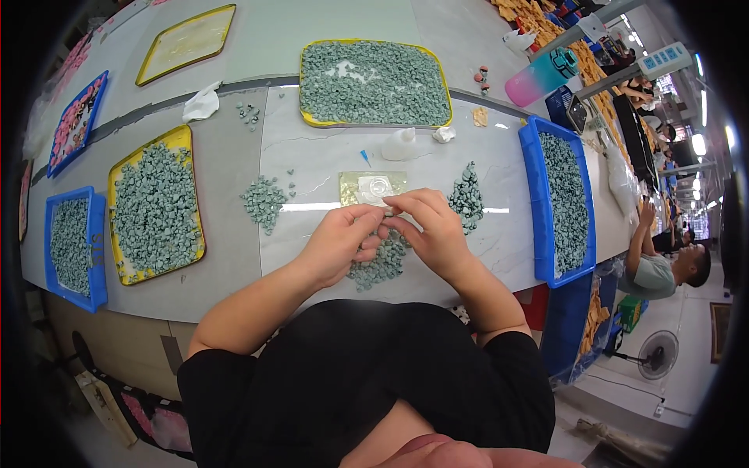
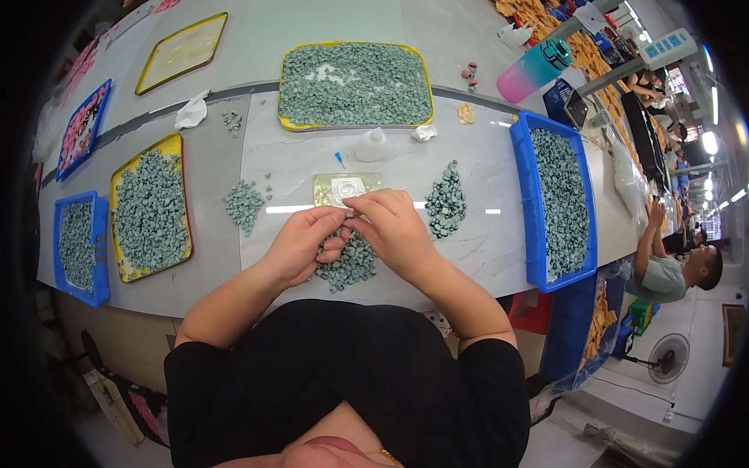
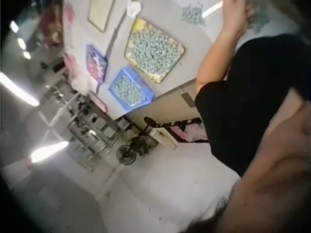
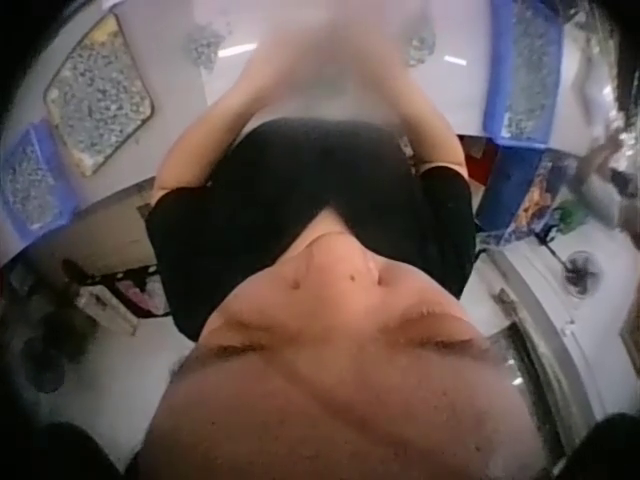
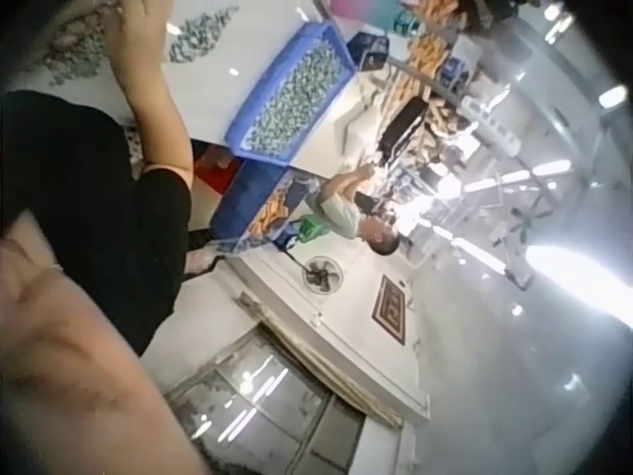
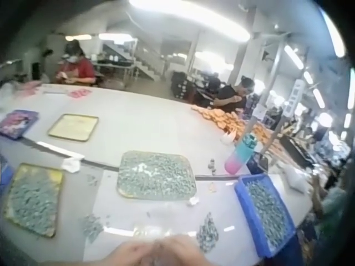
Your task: Sorting small green toy components and placing them onto a template on a workbench.
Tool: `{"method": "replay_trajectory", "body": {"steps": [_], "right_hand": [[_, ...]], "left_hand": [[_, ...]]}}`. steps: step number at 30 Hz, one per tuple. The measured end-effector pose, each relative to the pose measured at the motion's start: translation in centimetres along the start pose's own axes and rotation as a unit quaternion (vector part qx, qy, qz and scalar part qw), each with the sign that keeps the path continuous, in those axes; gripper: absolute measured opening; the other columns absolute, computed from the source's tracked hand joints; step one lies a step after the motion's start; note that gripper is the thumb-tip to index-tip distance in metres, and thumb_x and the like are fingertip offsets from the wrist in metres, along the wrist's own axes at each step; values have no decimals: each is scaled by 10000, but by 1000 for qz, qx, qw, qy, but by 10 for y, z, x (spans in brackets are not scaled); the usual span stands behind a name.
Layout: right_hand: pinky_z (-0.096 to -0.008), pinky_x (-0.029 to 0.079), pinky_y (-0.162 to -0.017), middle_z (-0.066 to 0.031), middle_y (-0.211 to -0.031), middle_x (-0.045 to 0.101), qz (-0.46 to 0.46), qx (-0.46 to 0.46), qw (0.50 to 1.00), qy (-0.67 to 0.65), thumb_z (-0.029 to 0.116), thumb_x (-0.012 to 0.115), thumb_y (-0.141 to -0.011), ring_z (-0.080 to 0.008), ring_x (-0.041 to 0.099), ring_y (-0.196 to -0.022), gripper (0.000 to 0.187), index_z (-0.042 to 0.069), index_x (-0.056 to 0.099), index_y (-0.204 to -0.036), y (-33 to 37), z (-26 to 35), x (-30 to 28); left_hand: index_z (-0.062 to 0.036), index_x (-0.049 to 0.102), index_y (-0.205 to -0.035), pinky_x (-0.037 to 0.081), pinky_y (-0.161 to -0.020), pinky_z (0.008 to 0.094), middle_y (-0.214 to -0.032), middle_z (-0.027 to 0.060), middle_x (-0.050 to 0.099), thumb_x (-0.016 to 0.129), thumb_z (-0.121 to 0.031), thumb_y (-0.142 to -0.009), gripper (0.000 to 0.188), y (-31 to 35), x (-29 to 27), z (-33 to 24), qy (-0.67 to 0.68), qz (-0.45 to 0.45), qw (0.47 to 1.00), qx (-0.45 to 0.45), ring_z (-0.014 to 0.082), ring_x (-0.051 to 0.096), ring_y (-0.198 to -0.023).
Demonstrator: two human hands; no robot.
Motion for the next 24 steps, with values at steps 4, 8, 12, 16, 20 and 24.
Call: {"method": "replay_trajectory", "body": {"steps": [4,8,12,16,20,24], "right_hand": [[-300,433,-664,-34,-808,601,18,8,1000,20,59,722,-647,-199,556,-733,213,80,642,-843,6,-3,4],[-287,444,-613,-36,-776,608,25,-27,999,31,35,732,-634,-198,550,-665,212,68,650,-827,4,3,2],[-288,430,-596,-36,-774,606,7,-25,999,40,13,719,-641,-198,550,-664,212,68,649,-834,7,8,6],[-302,427,-605,-38,-791,600,30,-64,997,37,-4,705,-633,-201,551,-679,252,53,639,-869,3,10,9],[-317,434,-624,-35,-790,584,36,-123,985,119,-1,695,-615,-198,559,-703,297,33,624,-901,2,0,15],[-321,435,-634,-36,-803,574,38,-160,974,155,22,678,-623,-191,563,-721,298,29,621,-915,5,-10,24]], "left_hand": [[13,548,-991,301,-476,185,-781,28,498,461,-147,-937,190,2,-5,1,-40,-8,999,20,53,379,-592],[24,566,-999,298,-469,183,-773,23,502,482,-142,-930,199,4,-8,-1,-57,-17,997,39,48,377,-570],[33,572,-1010,297,-461,183,-777,24,511,489,-124,-922,199,7,-14,-6,-117,-34,990,65,47,369,-545],[38,562,-1046,302,-469,182,-791,26,517,482,-104,-918,207,9,-15,-4,-98,-31,993,51,46,373,-556],[39,538,-1087,312,-480,181,-809,36,520,478,-79,-910,221,9,-21,-9,-65,-46,993,86,46,368,-561],[25,500,-1074,316,-476,184,-813,56,528,485,-62,-900,195,11,-24,-18,-54,-79,988,121,45,357,-553]]}}
Point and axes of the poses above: each hand's wrist, its own y-axis away from the middle knuckle, its own x-axis out of the palm, z = x × y, the point moved 6 cm from there along -y, towards the middle knuckle
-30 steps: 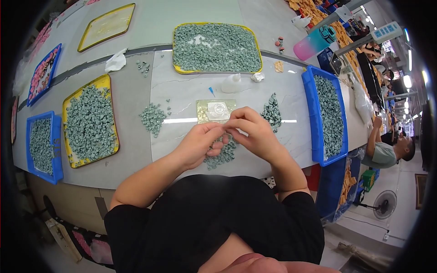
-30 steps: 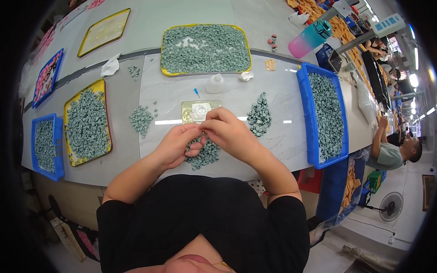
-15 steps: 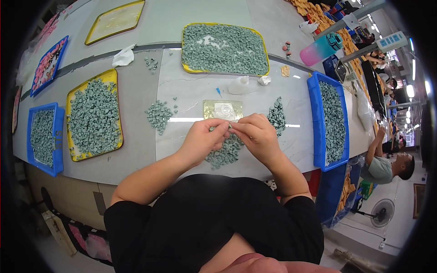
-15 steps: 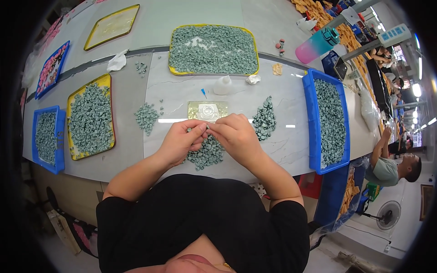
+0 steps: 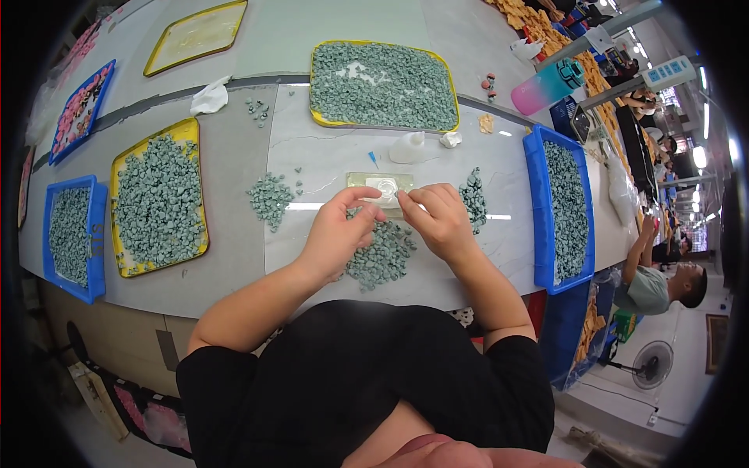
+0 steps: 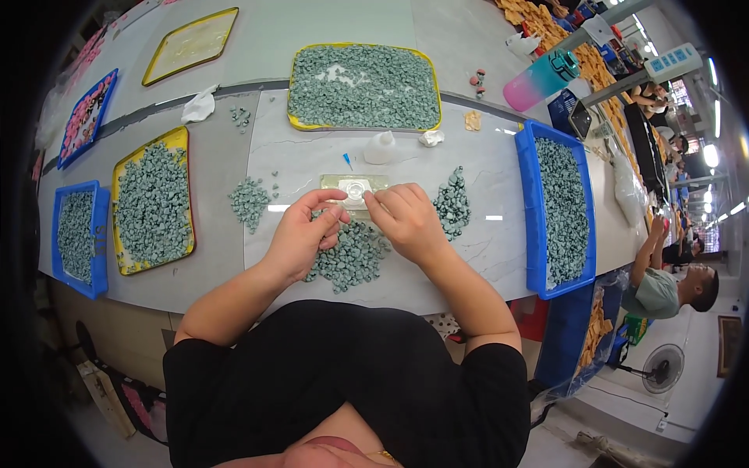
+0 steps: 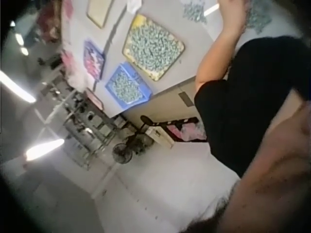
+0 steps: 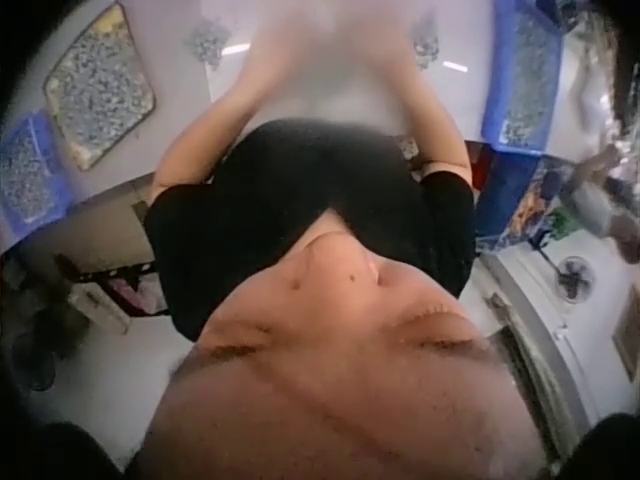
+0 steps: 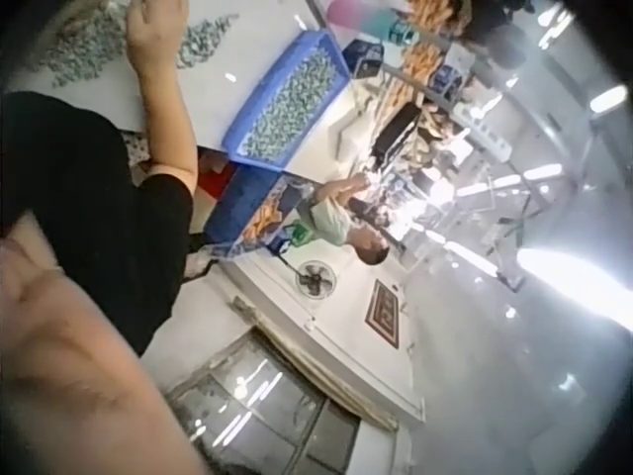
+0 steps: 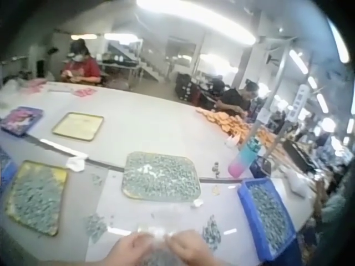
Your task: Sorting small green toy components and placing them onto a template on a workbench.
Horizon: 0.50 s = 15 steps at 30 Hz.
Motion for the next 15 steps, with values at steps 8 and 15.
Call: {"method": "replay_trajectory", "body": {"steps": [8,15], "right_hand": [[-318,443,-659,-50,-835,574,17,-27,999,43,73,563,-672,-196,571,-747,278,18,622,-938,-3,3,7],[-304,448,-652,-59,-799,581,-8,-9,1000,4,19,648,-658,-195,574,-729,255,20,633,-913,-5,3,7]], "left_hand": [[-6,491,-951,299,-452,181,-784,46,515,500,-108,-913,110,-3,-7,7,30,-4,999,-26,46,350,-541],[6,502,-976,312,-465,183,-826,69,536,517,-84,-901,118,-2,-6,5,35,-6,999,-35,45,363,-558]]}}
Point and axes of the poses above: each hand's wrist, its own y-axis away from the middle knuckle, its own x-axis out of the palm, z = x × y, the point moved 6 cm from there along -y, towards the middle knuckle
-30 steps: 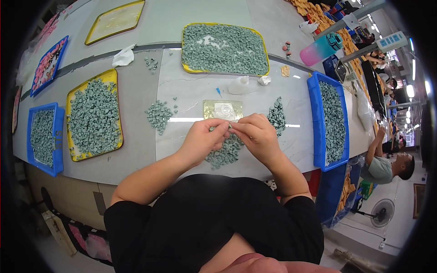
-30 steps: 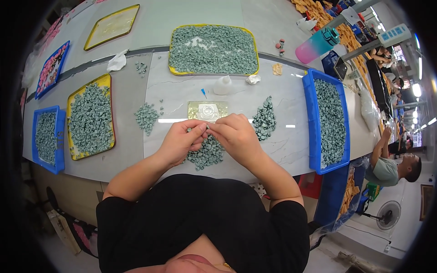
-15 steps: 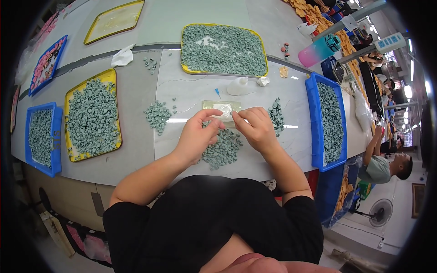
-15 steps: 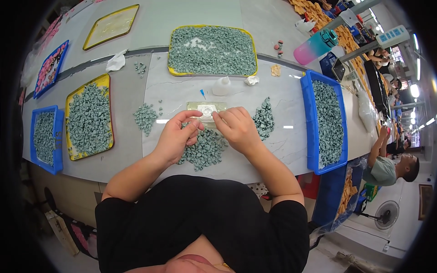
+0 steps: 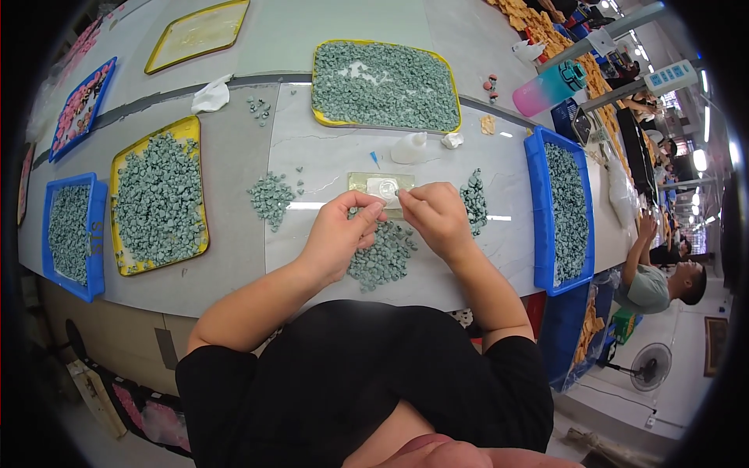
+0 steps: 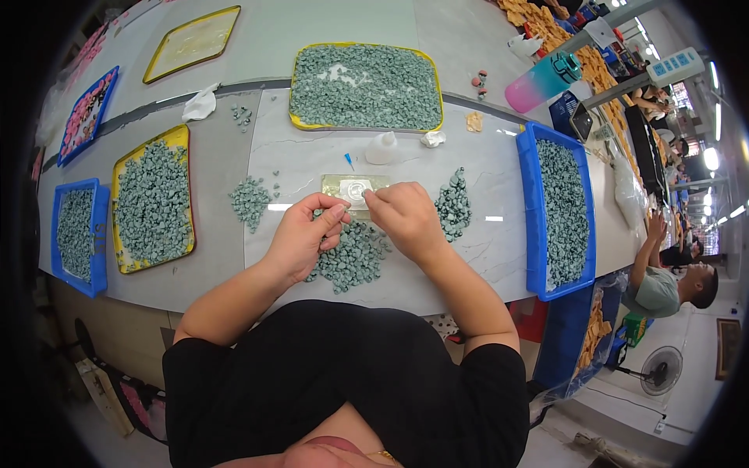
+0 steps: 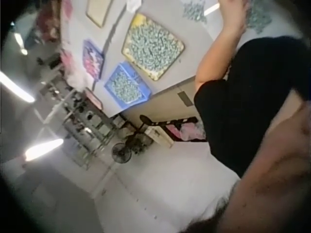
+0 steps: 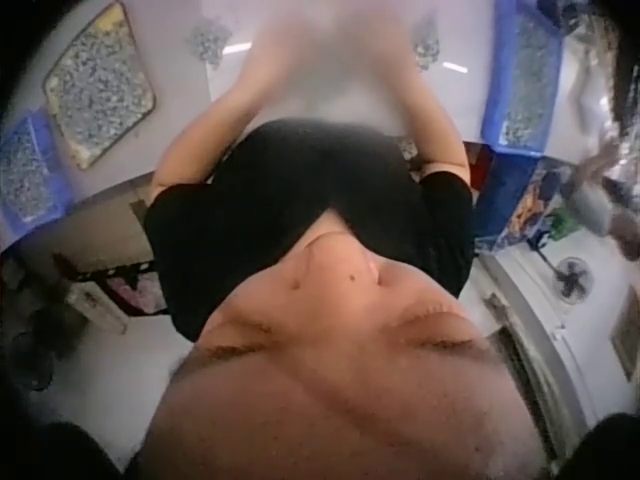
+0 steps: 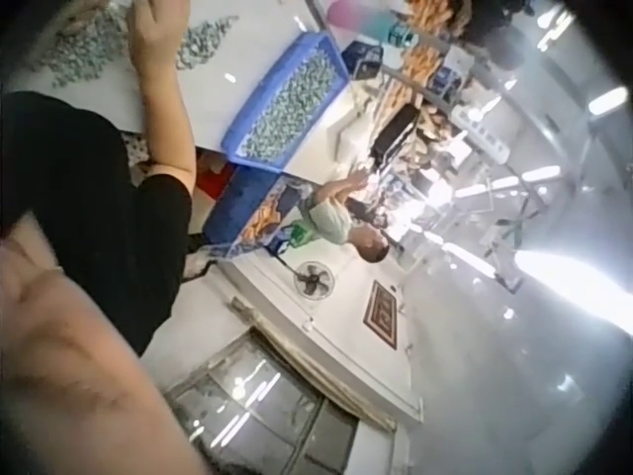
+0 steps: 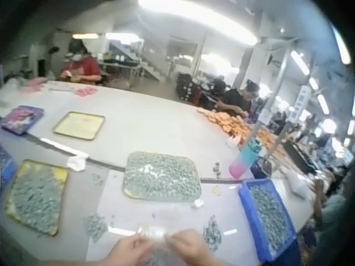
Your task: Sorting small green toy components and placing them onto a template on a workbench.
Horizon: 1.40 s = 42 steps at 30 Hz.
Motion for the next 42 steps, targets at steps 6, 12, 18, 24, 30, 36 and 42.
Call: {"method": "replay_trajectory", "body": {"steps": [6,12,18,24,30,36,42], "right_hand": [[-237,438,-604,-35,-745,598,-36,316,903,-290,8,675,-723,-129,558,-657,152,0,635,-870,11,-24,2],[-195,408,-626,-29,-764,592,-33,494,677,-545,45,615,-822,-77,524,-675,74,-28,615,-820,26,-23,21],[-219,419,-610,-57,-751,593,-75,344,831,-431,-21,644,-762,-111,537,-662,57,-24,617,-813,15,-13,10],[-292,416,-574,-63,-762,584,-125,102,966,-200,-34,712,-613,-193,551,-652,261,7,640,-861,-1,13,-11],[-310,411,-574,-52,-781,584,-118,40,981,-147,-7,710,-581,-201,554,-670,307,3,635,-879,-5,20,-16],[-315,420,-587,-64,-802,587,-98,-2,987,-127,30,695,-596,-209,557,-690,300,-13,630,-886,-6,27,-16],[-333,461,-625,-85,-811,590,-119,-38,986,-112,39,698,-598,-228,571,-716,289,-43,620,-864,-4,35,-15]], "left_hand": [[11,499,-1001,313,-466,182,-853,81,548,524,-79,-897,140,2,2,-6,9,12,1000,21,46,364,-554],[-31,477,-940,279,-443,183,-780,28,493,498,-140,-921,113,0,-3,5,48,34,998,-14,53,340,-540],[-71,407,-883,254,-433,177,-707,6,403,405,-213,-961,163,8,10,5,76,39,994,-70,64,333,-539],[-81,391,-854,238,-415,179,-691,5,389,382,-241,-964,195,10,13,5,92,69,990,-82,65,330,-538],[-91,402,-839,230,-415,175,-666,-8,381,394,-252,-961,201,9,12,9,77,70,990,-95,57,322,-527],[-100,418,-859,221,-416,175,-654,-16,389,401,-257,-960,188,11,13,10,59,68,992,-88,50,314,-520],[-100,408,-838,227,-429,179,-651,-21,399,405,-270,-963,212,17,16,6,0,55,998,-5,46,307,-519]]}}
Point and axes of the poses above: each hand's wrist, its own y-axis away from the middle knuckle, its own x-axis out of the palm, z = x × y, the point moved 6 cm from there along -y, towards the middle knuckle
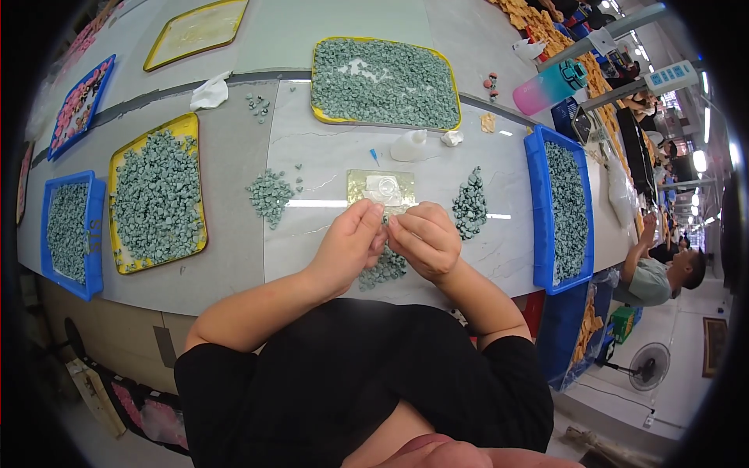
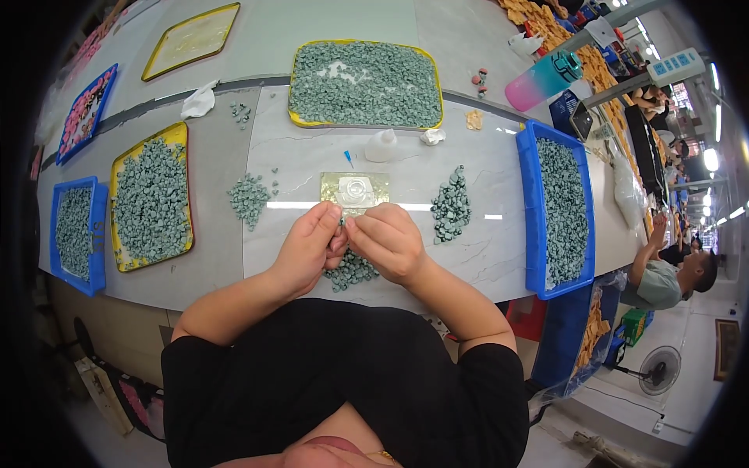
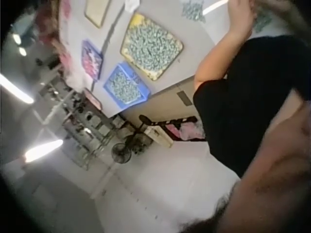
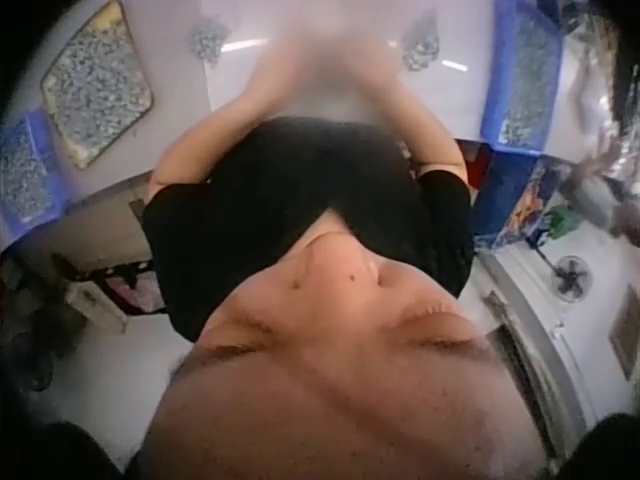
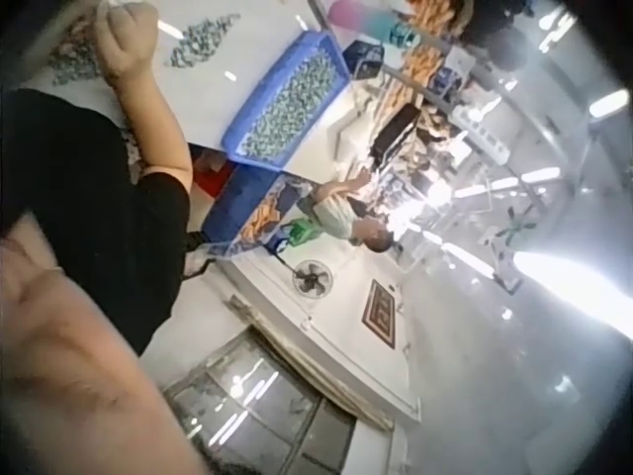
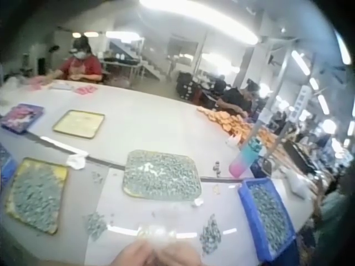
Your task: Sorting small green toy components and placing them onto a template on a workbench.
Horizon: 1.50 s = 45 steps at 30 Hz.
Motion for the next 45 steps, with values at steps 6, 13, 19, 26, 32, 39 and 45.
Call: {"method": "replay_trajectory", "body": {"steps": [6,13,19,26,32,39,45], "right_hand": [[-320,471,-622,-93,-835,609,0,52,994,-100,5,696,-640,-228,588,-721,238,-31,627,-865,-1,-11,-3],[-282,471,-624,-101,-863,642,127,313,939,-60,-10,633,-739,-226,605,-725,193,27,653,-927,8,-75,-34],[-331,466,-697,-134,-835,620,258,385,881,95,45,602,-765,-295,588,-756,140,6,640,-894,52,-113,-52],[-375,446,-757,-149,-844,570,358,385,831,181,24,575,-742,-329,553,-834,145,12,587,-886,61,-103,-34],[-317,469,-687,-111,-803,563,268,392,876,77,15,603,-751,-250,576,-764,136,18,581,-885,50,-90,-26],[-255,470,-552,-69,-799,617,93,295,948,-78,-12,714,-664,-172,592,-662,171,36,664,-820,6,-42,-23],[-298,485,-608,-68,-832,601,69,228,970,-52,-2,676,-690,-223,587,-712,202,46,651,-884,3,-20,-13]], "left_hand": [[-93,408,-820,274,-439,189,-644,-25,411,412,-259,-962,219,2,-5,-9,-172,-16,979,106,36,323,-523],[-57,459,-739,321,-453,199,-580,-24,444,458,-302,-941,318,-5,-12,-8,-353,-38,934,48,37,386,-506],[-50,480,-737,322,-441,206,-558,-23,430,435,-320,-944,343,-9,-11,3,-374,-17,927,-16,50,385,-497],[-30,492,-879,293,-444,185,-747,8,466,439,-207,-928,191,-6,-5,-5,-61,-12,993,-104,62,365,-567],[-3,506,-959,274,-440,178,-773,9,466,434,-129,-932,147,-4,-7,-14,5,-30,998,-54,53,356,-563],[-9,526,-951,265,-443,176,-743,-1,460,454,-150,-940,158,-5,-2,1,-50,17,994,-91,40,331,-547],[-2,550,-1011,273,-450,180,-748,-5,460,476,-147,-932,181,-9,0,4,-28,-16,998,-54,40,339,-550]]}}
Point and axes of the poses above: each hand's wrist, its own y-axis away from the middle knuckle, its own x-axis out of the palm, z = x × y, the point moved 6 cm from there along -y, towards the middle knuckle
